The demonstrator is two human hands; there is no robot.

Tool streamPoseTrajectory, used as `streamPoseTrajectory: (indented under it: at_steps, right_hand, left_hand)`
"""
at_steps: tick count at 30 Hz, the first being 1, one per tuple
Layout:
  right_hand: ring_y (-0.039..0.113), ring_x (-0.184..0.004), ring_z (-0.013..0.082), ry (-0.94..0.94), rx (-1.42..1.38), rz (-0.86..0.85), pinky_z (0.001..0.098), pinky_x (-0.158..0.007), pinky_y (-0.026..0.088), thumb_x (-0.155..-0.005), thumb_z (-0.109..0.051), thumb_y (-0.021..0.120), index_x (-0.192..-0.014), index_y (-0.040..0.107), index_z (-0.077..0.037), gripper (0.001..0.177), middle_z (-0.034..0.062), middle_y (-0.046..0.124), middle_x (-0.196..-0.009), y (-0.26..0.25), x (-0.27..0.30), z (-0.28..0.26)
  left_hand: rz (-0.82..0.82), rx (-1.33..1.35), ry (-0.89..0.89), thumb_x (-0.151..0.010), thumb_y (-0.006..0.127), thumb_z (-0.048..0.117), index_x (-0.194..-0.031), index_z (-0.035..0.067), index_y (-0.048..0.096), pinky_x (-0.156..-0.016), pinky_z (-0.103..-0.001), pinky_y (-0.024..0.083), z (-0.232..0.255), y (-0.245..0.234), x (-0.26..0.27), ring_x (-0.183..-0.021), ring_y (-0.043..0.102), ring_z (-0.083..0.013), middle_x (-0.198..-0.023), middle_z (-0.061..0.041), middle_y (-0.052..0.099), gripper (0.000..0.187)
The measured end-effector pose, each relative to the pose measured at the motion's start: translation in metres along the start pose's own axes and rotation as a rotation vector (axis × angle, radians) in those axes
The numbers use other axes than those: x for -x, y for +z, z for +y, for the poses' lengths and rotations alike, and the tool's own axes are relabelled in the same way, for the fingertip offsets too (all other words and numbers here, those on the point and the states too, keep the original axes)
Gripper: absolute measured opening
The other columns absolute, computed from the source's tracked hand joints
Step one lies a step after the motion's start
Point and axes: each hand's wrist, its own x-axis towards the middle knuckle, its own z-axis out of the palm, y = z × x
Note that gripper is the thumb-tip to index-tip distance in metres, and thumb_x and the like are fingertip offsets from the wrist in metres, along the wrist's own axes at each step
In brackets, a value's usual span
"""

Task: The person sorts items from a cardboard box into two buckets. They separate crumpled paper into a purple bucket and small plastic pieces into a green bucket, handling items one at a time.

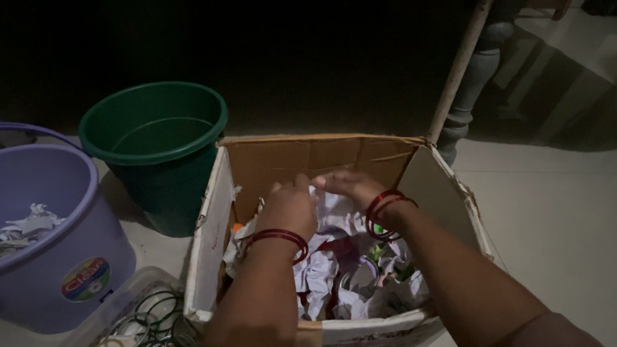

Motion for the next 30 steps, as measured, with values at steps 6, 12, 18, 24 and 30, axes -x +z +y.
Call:
streamPoseTrajectory:
  at_steps: [6, 12, 18, 24, 30]
  right_hand:
    - [0.066, -0.112, 0.0190, -0.079, 0.071, 0.078, 0.0384, -0.100, 0.049, -0.088, -0.051, 0.068, -0.124, 0.069, -0.017, 0.049, 0.0067, 0.071, -0.123, -0.004, -0.001, 0.000]
    - [0.066, -0.088, 0.0198, -0.147, 0.047, 0.069, 0.0340, -0.080, 0.052, -0.096, -0.031, 0.073, -0.098, 0.070, -0.004, 0.027, 0.0095, 0.072, -0.097, -0.010, -0.019, 0.020]
    - [0.069, -0.079, 0.0128, -0.285, -0.138, 0.170, 0.0305, -0.070, 0.056, -0.087, -0.024, 0.074, -0.090, 0.062, -0.007, 0.021, 0.0018, 0.075, -0.089, -0.009, -0.053, 0.043]
    - [0.062, -0.077, 0.0184, -0.180, 0.050, 0.342, 0.0334, -0.069, 0.054, -0.092, -0.031, 0.075, -0.098, 0.064, -0.006, 0.028, 0.0057, 0.067, -0.088, -0.013, -0.049, 0.042]
    - [0.075, -0.103, 0.0161, -0.040, -0.283, -0.074, 0.0299, -0.088, 0.061, -0.094, -0.034, 0.058, -0.133, 0.056, -0.013, 0.044, 0.0047, 0.076, -0.117, -0.009, -0.039, 0.034]
  left_hand:
    - [0.073, 0.046, 0.065, -0.099, 0.060, 0.022, -0.126, 0.004, 0.055, -0.112, -0.047, 0.041, -0.009, 0.012, -0.006, -0.131, 0.052, -0.0389, -0.129, -0.021, 0.064, 0.032]
    - [0.065, 0.074, 0.027, -0.100, 0.058, 0.026, -0.124, 0.002, 0.057, -0.109, -0.048, 0.042, -0.012, 0.018, -0.012, -0.129, 0.053, -0.0388, -0.129, -0.020, 0.062, 0.034]
    - [0.180, 0.148, 0.136, -0.101, 0.054, 0.024, -0.117, 0.012, 0.070, -0.108, -0.050, 0.044, -0.003, 0.012, -0.005, -0.117, 0.063, -0.0350, -0.122, -0.013, 0.068, 0.025]
    - [0.204, 0.098, 0.068, -0.098, 0.056, 0.019, -0.110, 0.007, 0.066, -0.092, -0.053, 0.053, 0.001, 0.013, -0.008, -0.113, 0.064, -0.0378, -0.119, -0.017, 0.068, 0.020]
    - [0.266, 0.031, 0.022, -0.098, 0.053, 0.018, -0.112, 0.001, 0.055, -0.087, -0.053, 0.055, -0.015, 0.021, -0.018, -0.105, 0.068, -0.0438, -0.117, -0.026, 0.066, 0.022]
